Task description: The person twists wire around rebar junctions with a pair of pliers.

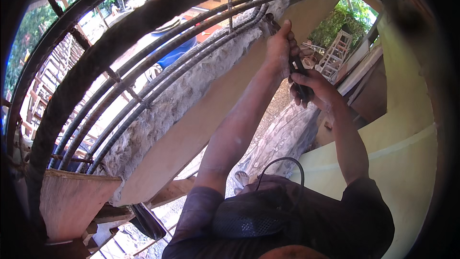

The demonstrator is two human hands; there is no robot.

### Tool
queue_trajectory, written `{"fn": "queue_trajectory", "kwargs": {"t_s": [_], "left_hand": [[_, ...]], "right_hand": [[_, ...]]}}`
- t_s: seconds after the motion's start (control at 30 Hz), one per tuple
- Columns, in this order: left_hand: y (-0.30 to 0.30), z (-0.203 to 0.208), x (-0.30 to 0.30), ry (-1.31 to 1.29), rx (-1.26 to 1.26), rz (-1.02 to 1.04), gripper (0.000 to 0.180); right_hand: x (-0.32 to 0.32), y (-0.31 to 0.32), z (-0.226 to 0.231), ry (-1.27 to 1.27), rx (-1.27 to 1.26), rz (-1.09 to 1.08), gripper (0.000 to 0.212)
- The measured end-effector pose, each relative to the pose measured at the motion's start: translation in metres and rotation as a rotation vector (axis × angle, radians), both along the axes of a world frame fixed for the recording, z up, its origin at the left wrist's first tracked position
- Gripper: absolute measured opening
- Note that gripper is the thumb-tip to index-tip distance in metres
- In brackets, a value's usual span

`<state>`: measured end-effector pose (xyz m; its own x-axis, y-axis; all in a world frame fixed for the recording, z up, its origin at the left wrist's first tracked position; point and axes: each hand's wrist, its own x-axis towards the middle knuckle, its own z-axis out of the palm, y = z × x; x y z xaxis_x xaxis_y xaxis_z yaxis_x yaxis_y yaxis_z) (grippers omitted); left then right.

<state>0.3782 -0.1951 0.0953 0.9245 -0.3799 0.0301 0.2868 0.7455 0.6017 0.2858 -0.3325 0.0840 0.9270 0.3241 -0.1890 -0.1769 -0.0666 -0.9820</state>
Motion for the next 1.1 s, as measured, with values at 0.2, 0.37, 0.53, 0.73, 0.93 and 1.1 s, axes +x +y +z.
{"fn": "queue_trajectory", "kwargs": {"t_s": [0.2, 0.37, 0.53, 0.73, 0.93, 1.1], "left_hand": [[-0.018, 0.011, -0.009, 0.061, 0.119, 0.243, 0.036], [0.012, -0.007, -0.027, -0.023, 0.016, 0.256, 0.037], [0.025, -0.037, -0.026, -0.436, 0.389, 0.551, 0.040], [0.042, -0.036, -0.034, -0.494, 0.643, 0.458, 0.032], [0.047, -0.044, -0.033, -0.491, 0.434, 0.437, 0.029], [0.034, -0.048, -0.042, -0.464, 0.529, 0.482, 0.029]], "right_hand": [[-0.011, 0.019, -0.011, -0.884, -0.857, -0.405, 0.036], [-0.013, 0.011, 0.001, 0.136, 0.330, 0.080, 0.039], [-0.005, 0.014, -0.032, 0.182, 0.609, 0.141, 0.042], [-0.023, 0.034, -0.007, -0.117, 0.124, -0.090, 0.052], [-0.032, 0.008, -0.014, 0.133, 0.585, 0.154, 0.065], [-0.049, 0.014, -0.020, 0.079, 0.466, 0.051, 0.066]]}}
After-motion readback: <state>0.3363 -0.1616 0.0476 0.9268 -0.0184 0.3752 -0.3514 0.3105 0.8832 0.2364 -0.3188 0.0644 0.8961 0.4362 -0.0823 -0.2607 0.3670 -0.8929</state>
